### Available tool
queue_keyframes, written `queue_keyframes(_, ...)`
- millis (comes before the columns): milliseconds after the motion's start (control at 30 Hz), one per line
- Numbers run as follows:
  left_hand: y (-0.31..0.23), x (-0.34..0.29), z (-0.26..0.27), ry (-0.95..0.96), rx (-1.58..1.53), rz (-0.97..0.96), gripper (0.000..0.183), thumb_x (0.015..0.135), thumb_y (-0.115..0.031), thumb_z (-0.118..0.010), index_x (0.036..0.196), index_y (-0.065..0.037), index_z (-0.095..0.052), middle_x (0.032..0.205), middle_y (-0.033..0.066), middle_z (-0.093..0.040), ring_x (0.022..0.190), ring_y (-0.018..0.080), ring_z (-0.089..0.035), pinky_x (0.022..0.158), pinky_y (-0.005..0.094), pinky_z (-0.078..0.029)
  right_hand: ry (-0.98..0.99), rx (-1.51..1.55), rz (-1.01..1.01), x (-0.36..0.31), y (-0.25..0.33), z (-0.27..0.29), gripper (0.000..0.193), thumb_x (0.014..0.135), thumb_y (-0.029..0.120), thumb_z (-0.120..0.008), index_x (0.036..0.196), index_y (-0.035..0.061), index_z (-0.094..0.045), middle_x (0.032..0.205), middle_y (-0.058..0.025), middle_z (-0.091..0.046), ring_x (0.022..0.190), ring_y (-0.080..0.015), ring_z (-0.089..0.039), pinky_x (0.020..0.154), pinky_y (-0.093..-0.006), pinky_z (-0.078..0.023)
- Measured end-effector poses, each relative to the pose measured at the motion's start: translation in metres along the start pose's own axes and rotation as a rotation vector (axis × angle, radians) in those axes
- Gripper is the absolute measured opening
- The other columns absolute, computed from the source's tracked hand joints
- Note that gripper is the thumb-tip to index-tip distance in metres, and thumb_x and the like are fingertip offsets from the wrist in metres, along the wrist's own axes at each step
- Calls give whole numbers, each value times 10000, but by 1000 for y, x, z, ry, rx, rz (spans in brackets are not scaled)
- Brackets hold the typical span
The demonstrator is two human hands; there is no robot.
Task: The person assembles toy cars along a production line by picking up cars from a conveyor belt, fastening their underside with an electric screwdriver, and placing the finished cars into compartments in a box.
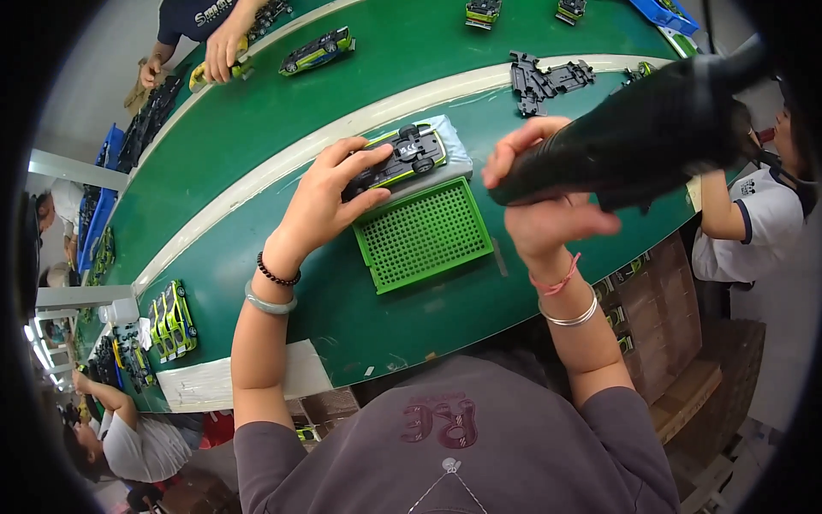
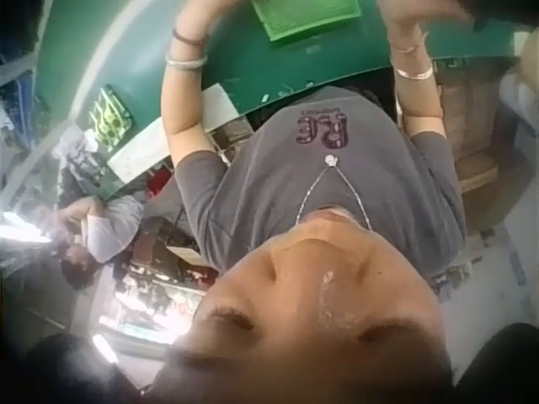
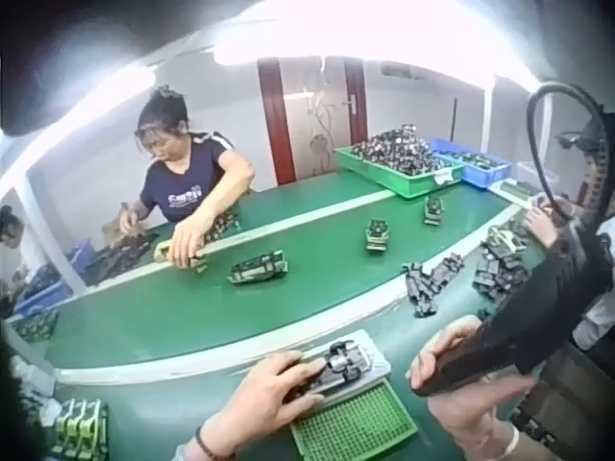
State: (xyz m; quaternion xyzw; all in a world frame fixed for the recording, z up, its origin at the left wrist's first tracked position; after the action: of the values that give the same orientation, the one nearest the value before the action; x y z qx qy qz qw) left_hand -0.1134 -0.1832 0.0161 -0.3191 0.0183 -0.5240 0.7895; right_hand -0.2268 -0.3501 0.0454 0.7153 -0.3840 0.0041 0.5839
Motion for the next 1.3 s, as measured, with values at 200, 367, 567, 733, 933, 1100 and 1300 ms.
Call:
queue_keyframes(200,0,0,-1,-1,-1,-20,479,746,-212,-701,1192,-121,-554,1162,170,-506,1044,329,-508,876,376,-436,122,188,-147,-9,-24,-62,1032,500,955,-165,813,13,-446,641,-70,-507,545,-159,-509,515,-274,-445)
queue_keyframes(367,-5,0,4,-83,15,-96,447,721,-212,-704,1133,-99,-572,1057,159,-541,953,331,-529,823,396,-443,183,99,-190,-16,-40,-75,1004,551,937,-162,803,9,-449,625,-75,-510,531,-157,-512,504,-262,-441)
queue_keyframes(567,-5,-2,5,-101,19,-106,444,717,-208,-705,1128,-102,-575,1048,146,-544,955,326,-531,826,393,-442,144,97,-206,-20,-50,-73,992,560,932,-179,807,10,-450,617,-76,-509,529,-155,-515,510,-264,-446)
queue_keyframes(733,-6,-1,5,-97,17,-103,446,714,-205,-706,1128,-103,-574,1044,140,-544,954,320,-531,826,393,-443,136,71,-206,-22,-52,-72,984,559,929,-201,819,13,-447,623,-75,-508,534,-151,-516,511,-263,-446)
queue_keyframes(933,-6,-1,6,-98,30,-107,448,713,-204,-706,1129,-107,-574,1043,139,-543,955,319,-531,827,396,-442,142,19,-187,-26,-54,-75,979,558,924,-215,826,13,-449,630,-71,-502,538,-152,-517,493,-257,-439)
queue_keyframes(1100,-5,-2,4,-89,44,-100,445,717,-211,-703,1130,-108,-574,1054,142,-542,964,321,-530,839,395,-440,127,-1,-199,-23,-51,-80,993,543,931,-216,830,10,-451,628,-74,-502,532,-154,-512,484,-254,-434)
queue_keyframes(1300,-5,0,2,-77,44,-85,440,727,-226,-698,1135,-119,-570,1074,149,-537,992,325,-522,856,402,-436,160,236,21,14,0,-66,1043,517,954,-118,820,18,-465,620,-77,-502,522,-167,-495,508,-294,-443)
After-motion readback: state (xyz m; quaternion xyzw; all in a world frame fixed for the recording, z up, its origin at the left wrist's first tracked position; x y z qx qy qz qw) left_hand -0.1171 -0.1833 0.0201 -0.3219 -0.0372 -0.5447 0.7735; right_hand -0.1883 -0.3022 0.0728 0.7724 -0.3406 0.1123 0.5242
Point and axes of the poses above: each hand's wrist, its own x-axis towards the middle knuckle, its own z-axis out of the back of the hand, y = z × x, the point moved 10 cm from there along x, towards the middle knuckle
